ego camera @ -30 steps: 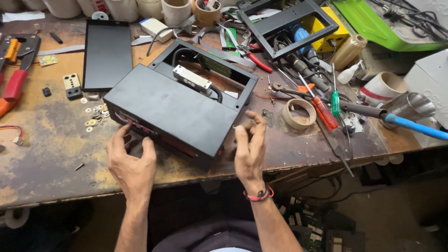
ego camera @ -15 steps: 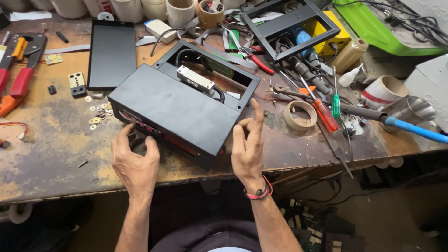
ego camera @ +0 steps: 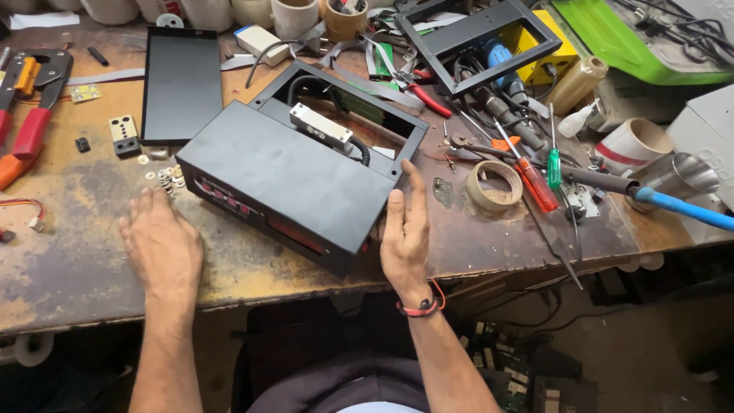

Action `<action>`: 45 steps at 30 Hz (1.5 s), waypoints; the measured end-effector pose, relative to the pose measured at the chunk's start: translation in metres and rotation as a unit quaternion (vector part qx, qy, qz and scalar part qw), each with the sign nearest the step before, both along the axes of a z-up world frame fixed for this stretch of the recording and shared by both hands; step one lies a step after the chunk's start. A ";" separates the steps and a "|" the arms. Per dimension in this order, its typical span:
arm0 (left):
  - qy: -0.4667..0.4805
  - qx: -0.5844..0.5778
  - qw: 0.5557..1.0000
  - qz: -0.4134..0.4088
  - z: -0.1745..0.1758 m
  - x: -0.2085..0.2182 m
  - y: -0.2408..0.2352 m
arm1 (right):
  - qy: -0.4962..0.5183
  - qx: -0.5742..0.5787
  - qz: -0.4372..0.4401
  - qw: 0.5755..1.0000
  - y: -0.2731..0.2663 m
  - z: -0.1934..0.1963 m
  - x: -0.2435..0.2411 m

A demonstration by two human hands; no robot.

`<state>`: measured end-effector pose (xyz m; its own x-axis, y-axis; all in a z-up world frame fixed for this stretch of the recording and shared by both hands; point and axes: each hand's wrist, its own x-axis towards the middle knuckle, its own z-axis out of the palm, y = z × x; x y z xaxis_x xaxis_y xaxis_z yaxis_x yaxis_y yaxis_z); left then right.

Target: Assembling the metal housing and internal frame of an electronic device using a screwdriver.

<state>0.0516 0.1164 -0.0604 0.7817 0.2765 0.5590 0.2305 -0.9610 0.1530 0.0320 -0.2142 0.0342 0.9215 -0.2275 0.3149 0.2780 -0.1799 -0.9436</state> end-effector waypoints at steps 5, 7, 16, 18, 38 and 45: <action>0.047 -0.179 0.982 0.032 0.056 -0.016 -0.024 | -0.055 0.084 0.075 0.992 -0.011 -0.012 0.001; 0.084 -0.260 0.959 0.068 0.053 -0.012 -0.020 | -0.084 0.070 0.099 0.989 -0.012 -0.006 -0.001; -0.067 -0.004 0.998 -0.002 0.018 0.001 0.006 | -0.015 0.137 0.056 0.989 -0.061 -0.025 0.019; -0.082 -0.049 0.995 0.010 0.010 0.003 0.014 | 0.030 0.024 -0.051 0.998 -0.086 -0.020 0.024; -0.161 -0.540 0.818 -0.111 0.078 -0.053 -0.063 | 0.048 -0.374 -0.163 0.912 -0.103 -0.008 0.050; -0.101 -0.663 0.713 -0.206 0.138 -0.099 -0.131 | 0.125 -0.084 -0.032 0.988 -0.115 -0.027 0.055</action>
<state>-0.0474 -0.0143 0.0780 0.8902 0.4357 0.1327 -0.1845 0.0786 0.9797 0.0867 -0.3288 0.0075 0.9607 -0.2518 0.1169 0.0223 -0.3496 -0.9366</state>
